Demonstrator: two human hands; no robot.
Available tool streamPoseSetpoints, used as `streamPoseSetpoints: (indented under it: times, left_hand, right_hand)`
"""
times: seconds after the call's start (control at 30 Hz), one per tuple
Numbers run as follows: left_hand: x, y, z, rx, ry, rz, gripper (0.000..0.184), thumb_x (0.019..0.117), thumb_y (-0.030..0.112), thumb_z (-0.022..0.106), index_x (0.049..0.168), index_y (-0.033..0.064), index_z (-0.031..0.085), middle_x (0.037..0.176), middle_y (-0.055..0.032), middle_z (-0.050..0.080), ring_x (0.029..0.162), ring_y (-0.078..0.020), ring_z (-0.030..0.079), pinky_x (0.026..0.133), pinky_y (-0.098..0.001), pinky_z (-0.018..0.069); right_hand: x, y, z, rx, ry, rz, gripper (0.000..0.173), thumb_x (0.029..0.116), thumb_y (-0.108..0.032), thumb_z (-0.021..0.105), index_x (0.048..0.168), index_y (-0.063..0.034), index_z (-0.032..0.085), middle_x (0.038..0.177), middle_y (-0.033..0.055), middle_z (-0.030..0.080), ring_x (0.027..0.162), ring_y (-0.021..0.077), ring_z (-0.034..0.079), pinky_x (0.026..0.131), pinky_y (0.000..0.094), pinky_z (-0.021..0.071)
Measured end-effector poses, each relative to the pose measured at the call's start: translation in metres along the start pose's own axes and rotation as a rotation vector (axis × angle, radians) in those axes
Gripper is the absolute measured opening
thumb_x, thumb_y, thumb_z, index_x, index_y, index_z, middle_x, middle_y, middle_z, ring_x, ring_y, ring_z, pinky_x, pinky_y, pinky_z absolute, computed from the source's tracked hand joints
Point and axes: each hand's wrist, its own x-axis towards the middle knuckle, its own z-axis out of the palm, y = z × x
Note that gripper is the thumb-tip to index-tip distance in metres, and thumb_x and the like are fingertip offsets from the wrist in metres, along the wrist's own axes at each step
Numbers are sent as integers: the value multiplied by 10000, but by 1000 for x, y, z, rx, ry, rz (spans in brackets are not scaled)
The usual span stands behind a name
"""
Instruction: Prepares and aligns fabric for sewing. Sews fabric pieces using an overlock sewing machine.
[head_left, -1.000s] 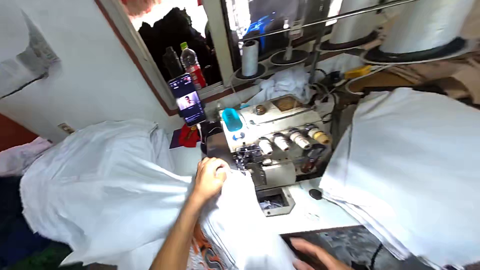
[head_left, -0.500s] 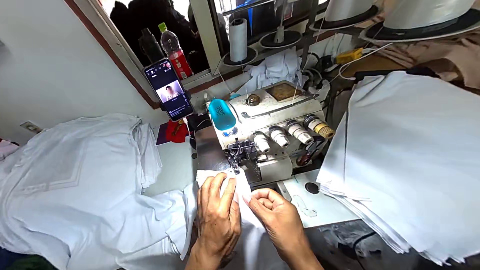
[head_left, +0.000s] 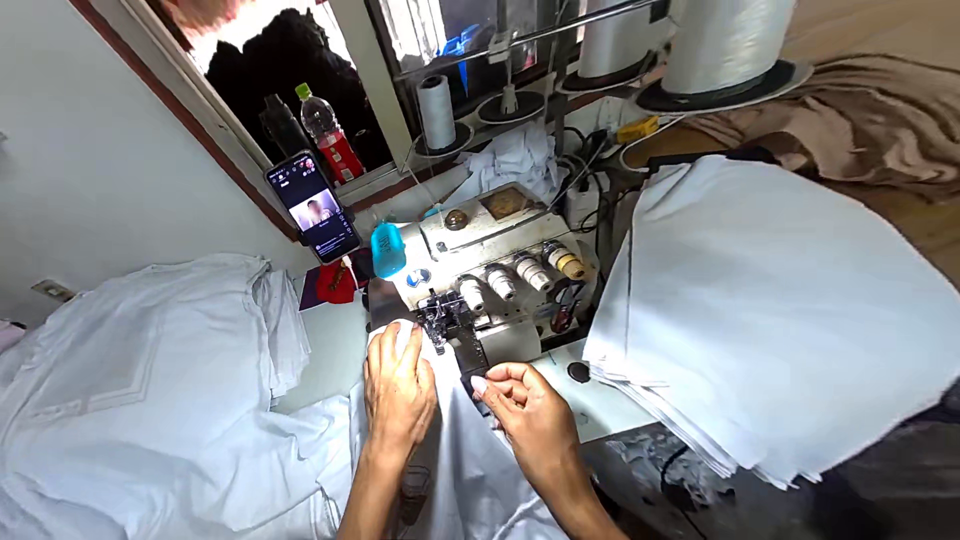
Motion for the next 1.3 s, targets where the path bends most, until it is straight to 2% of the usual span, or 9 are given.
streamPoseSetpoints:
  times: [0.17, 0.3, 0.47, 0.6, 0.73, 0.83, 0.93, 1.1, 1.3]
  left_hand:
    - [-20, 53, -14, -106, 216, 122, 277, 914, 157, 594, 1062, 11, 777, 1137, -181, 728, 1094, -320, 673, 976, -443, 513]
    - [-38, 163, 31, -500, -106, 369, 172, 906, 84, 666, 1027, 33, 778, 1092, -126, 739, 1076, -279, 694, 952, -416, 569]
    - [-38, 241, 107, -404, -111, 643, 178, 847, 126, 729, 1005, 59, 778, 1018, -108, 718, 927, -284, 696, 739, -394, 588]
    - [-24, 251, 104, -403, -289, 674, 55, 802, 59, 752, 816, 16, 722, 862, -135, 681, 827, -300, 699, 684, -409, 598]
    - [11, 249, 65, -580, -826, 343, 181, 941, 179, 700, 942, -2, 719, 926, -117, 650, 864, -210, 642, 809, -364, 546]
    - [14, 244, 63, -629, -829, 305, 185, 940, 206, 706, 949, 22, 718, 889, -65, 626, 776, -129, 607, 731, -274, 524]
    - [11, 243, 67, -639, -772, 305, 149, 939, 175, 697, 935, 27, 715, 886, -57, 625, 770, -115, 604, 721, -257, 523]
    - [10, 240, 80, -590, -463, 244, 112, 929, 120, 695, 904, 11, 698, 880, -88, 654, 796, -171, 655, 734, -326, 561]
    - [69, 278, 58, -491, -613, 237, 203, 1035, 123, 550, 1126, -40, 630, 866, -181, 690, 816, -327, 699, 752, -515, 568]
  right_hand:
    - [-35, 5, -66, 137, 111, -63, 140, 1000, -121, 634, 1086, -12, 658, 829, -11, 748, 550, 26, 619, 487, 197, 514]
    - [-57, 24, -132, 295, 482, -26, 211, 1083, -117, 421, 1093, 7, 592, 811, -16, 703, 538, 23, 573, 495, 186, 492]
    - [-70, 41, -184, 366, 660, 67, 226, 1095, -106, 365, 1085, -16, 572, 782, -29, 698, 504, 12, 550, 470, 160, 467]
    - [-76, 43, -202, 382, 748, 122, 218, 1087, -88, 396, 1063, -11, 599, 763, -13, 710, 498, 15, 555, 458, 156, 453]
    - [-65, 37, -205, 378, 722, 94, 208, 1075, -116, 436, 1066, -18, 619, 824, 6, 724, 516, 24, 552, 457, 170, 439]
    - [-42, 31, -204, 477, 593, -24, 240, 1049, -186, 497, 1164, -6, 608, 943, 41, 716, 641, 81, 653, 532, 219, 551]
    - [-19, 18, -198, 663, 536, -18, 137, 957, -62, 646, 1059, 15, 595, 773, 57, 671, 620, 120, 659, 581, 259, 587]
    - [-24, 34, -200, 701, 553, 5, 128, 891, -24, 688, 997, -7, 619, 741, 41, 659, 593, 96, 638, 556, 239, 572]
    - [-30, 43, -195, 492, 668, 136, 182, 891, -9, 706, 1027, 8, 586, 675, 3, 621, 530, 81, 598, 514, 231, 544]
